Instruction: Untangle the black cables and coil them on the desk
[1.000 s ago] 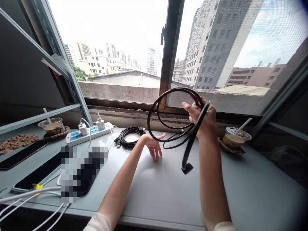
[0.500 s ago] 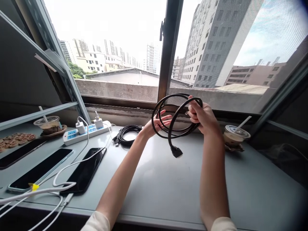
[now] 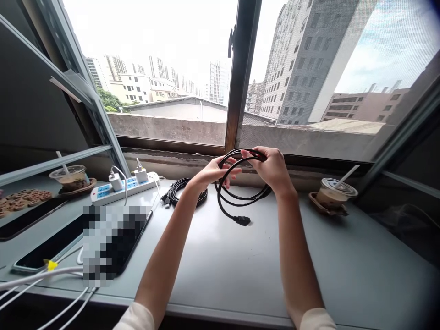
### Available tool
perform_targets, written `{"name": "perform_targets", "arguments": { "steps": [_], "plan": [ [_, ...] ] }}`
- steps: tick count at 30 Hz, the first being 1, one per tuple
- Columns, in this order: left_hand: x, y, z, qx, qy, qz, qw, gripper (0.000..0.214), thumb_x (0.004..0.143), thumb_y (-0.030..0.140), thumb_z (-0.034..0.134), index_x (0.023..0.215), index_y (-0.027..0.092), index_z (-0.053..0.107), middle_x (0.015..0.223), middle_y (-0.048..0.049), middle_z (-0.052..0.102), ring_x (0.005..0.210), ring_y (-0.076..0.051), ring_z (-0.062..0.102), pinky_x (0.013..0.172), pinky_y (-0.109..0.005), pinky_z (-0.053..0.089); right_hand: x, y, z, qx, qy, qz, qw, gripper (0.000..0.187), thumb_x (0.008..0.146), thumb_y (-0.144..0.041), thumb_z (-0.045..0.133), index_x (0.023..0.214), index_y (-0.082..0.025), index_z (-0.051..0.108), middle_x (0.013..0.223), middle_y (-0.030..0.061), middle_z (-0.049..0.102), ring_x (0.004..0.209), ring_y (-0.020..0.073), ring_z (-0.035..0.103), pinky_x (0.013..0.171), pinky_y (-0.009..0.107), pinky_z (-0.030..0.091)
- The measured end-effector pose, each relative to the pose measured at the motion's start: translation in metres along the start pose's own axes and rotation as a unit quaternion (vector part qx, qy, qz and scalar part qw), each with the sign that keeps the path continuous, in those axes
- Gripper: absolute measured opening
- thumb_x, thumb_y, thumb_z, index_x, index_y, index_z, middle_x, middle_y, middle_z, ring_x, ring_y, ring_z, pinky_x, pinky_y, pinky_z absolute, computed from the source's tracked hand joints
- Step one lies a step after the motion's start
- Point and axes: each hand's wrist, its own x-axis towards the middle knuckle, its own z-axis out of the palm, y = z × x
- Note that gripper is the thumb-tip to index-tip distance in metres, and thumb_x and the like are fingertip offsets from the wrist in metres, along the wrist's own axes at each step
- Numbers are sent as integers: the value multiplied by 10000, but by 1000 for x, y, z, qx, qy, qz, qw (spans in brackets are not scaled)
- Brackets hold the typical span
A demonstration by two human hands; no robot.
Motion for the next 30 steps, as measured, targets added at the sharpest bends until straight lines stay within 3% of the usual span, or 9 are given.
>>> {"name": "perform_targets", "arguments": {
  "steps": [3,6,8,12,16,23,26,30],
  "plan": [
    [0,3,1,-14,-23,1,1000,340,755,462,642,839,147,547,530,25,541,398,-101,515,417,-218,385,-1,-5,0,-6,-4,-13,1000,352,779,-474,587,648,-151,629,528,-18,514,507,90,399,515,222,312],
    [-1,7,2,-115,-79,-19,990,458,814,608,436,776,164,541,477,31,474,364,-120,487,392,-247,364,-1,-3,-2,-32,5,-8,999,366,786,-494,572,653,-158,629,545,-3,544,519,104,434,531,229,327],
    [-3,12,6,-99,-61,-22,993,538,800,682,379,753,168,529,480,29,460,361,-115,479,372,-236,315,-1,-1,-3,-68,17,3,998,363,790,-505,562,672,-170,637,584,13,588,552,124,482,548,238,334],
    [-10,23,16,57,12,3,998,461,752,614,557,767,156,508,577,26,507,447,-90,520,426,-201,329,-1,0,-2,-126,29,7,992,339,804,-508,545,726,-196,653,659,27,644,613,151,537,567,244,329],
    [-15,31,16,98,15,19,995,390,693,478,664,838,156,498,702,19,547,508,-93,541,449,-200,365,-2,-4,-2,-111,14,0,994,359,825,-506,520,701,-191,638,647,33,641,592,149,527,561,241,325],
    [-26,44,20,89,22,19,996,486,767,574,526,995,146,551,814,-40,586,533,-110,538,475,-233,384,-4,-11,-3,-117,58,-1,991,334,800,-518,562,744,-202,657,678,50,663,603,174,554,561,261,325],
    [-27,43,24,159,59,28,985,413,705,414,674,998,151,549,765,-3,546,544,-90,500,495,-211,388,-4,-11,-3,-108,53,-9,993,324,811,-506,553,753,-203,652,663,49,651,595,177,551,560,266,331],
    [-19,33,24,216,128,93,963,153,782,268,565,882,153,566,650,27,496,492,-71,425,451,-189,319,-4,-11,-4,-38,35,-14,999,340,789,-483,598,972,-200,632,667,31,623,588,166,552,578,265,386]
  ]
}}
